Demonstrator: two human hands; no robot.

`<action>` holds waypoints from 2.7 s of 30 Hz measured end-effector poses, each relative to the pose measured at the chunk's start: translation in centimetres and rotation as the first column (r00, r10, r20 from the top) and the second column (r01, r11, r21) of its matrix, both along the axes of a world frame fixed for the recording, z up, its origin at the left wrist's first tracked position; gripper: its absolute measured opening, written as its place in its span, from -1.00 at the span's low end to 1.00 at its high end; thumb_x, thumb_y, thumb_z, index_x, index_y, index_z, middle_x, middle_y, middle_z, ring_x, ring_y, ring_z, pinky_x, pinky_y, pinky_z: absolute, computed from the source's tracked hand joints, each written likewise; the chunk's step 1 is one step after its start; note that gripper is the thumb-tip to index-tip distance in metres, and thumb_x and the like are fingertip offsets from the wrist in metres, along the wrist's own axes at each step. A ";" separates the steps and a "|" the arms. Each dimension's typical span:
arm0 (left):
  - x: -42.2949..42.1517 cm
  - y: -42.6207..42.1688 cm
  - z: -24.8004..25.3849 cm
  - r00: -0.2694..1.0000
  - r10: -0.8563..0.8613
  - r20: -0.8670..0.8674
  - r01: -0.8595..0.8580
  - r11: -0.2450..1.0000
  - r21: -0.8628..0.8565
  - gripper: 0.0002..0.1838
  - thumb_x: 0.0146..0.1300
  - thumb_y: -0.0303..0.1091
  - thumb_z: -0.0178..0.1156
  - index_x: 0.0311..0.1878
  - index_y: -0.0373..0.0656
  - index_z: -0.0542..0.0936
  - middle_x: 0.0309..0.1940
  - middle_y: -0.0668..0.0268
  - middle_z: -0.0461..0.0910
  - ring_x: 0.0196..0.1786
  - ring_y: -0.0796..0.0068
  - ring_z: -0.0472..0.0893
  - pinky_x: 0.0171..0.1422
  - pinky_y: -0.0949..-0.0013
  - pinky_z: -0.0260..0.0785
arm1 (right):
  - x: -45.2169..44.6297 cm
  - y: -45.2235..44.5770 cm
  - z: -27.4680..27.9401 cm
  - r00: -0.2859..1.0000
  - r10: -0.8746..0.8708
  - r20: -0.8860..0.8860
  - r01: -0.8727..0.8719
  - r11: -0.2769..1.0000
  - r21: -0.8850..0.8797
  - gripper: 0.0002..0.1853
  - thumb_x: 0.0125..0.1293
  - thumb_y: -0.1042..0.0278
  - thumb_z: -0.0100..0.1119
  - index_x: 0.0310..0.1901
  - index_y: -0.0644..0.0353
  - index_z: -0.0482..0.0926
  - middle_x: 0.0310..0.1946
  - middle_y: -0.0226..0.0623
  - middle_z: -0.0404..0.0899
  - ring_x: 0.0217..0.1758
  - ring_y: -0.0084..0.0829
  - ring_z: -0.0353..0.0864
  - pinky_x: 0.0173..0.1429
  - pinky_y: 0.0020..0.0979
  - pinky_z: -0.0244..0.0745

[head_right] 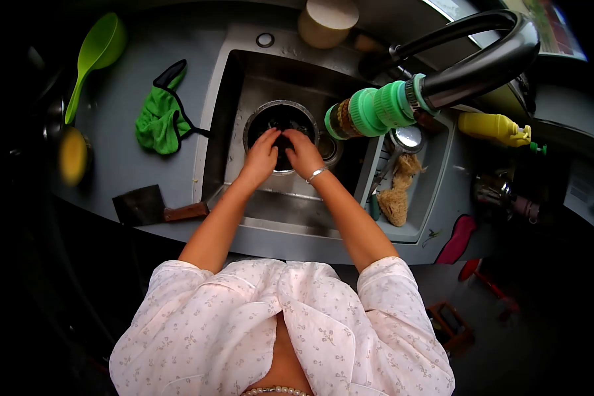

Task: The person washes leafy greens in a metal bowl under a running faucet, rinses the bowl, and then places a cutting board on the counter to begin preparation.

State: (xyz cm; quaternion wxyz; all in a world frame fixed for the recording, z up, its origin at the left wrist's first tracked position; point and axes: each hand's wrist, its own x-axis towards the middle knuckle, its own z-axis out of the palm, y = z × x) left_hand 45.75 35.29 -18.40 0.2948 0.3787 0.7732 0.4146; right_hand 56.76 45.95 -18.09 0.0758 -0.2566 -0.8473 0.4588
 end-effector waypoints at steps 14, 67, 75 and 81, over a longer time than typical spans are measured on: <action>-1.5 3.3 -5.3 0.978 -0.194 -0.075 0.136 0.869 -0.476 -0.34 -0.15 -0.53 0.27 0.14 -0.17 0.36 0.14 -0.04 0.31 0.12 -0.05 0.40 0.14 0.10 0.34 | -3.4 1.4 -5.8 0.805 0.080 0.587 -0.192 0.973 0.130 -0.21 -0.16 0.38 0.38 0.20 0.06 0.27 0.14 -0.04 0.32 0.15 -0.07 0.39 0.13 -0.18 0.42; 6.9 3.2 13.5 0.168 0.188 0.968 -0.690 0.723 -0.021 -0.65 0.22 -0.49 -0.09 0.08 -0.26 0.45 0.06 0.30 0.44 0.10 0.45 0.42 0.17 0.42 0.28 | -0.6 -3.0 10.7 0.806 -0.573 -0.150 0.406 0.719 -0.564 -0.54 0.43 0.16 -0.34 0.13 0.27 0.45 0.20 -0.18 0.37 0.28 -0.36 0.30 0.32 -0.45 0.10; 8.2 3.6 13.5 0.050 0.185 0.982 -0.644 0.757 -0.110 -0.73 0.29 -0.12 0.09 -0.12 -0.09 0.55 -0.17 0.38 0.52 -0.07 0.56 0.48 -0.03 0.48 0.35 | 1.0 -1.9 10.0 0.884 -0.446 -0.140 0.446 0.894 -0.034 -0.52 0.38 0.28 -0.17 0.31 0.15 0.17 0.26 -0.16 0.27 0.28 -0.21 0.30 0.29 -0.35 0.19; 6.4 3.7 11.4 0.107 0.345 0.932 -0.674 0.714 -0.187 -0.62 0.33 0.01 -0.02 -0.34 -0.13 0.51 -0.35 0.39 0.50 -0.35 0.59 0.49 -0.33 0.50 0.34 | 0.0 -3.3 10.1 0.880 -0.459 -0.119 0.372 0.823 -0.429 -0.50 0.36 0.27 -0.08 0.32 0.04 0.18 0.21 -0.28 0.33 0.17 -0.39 0.38 0.20 -0.46 0.27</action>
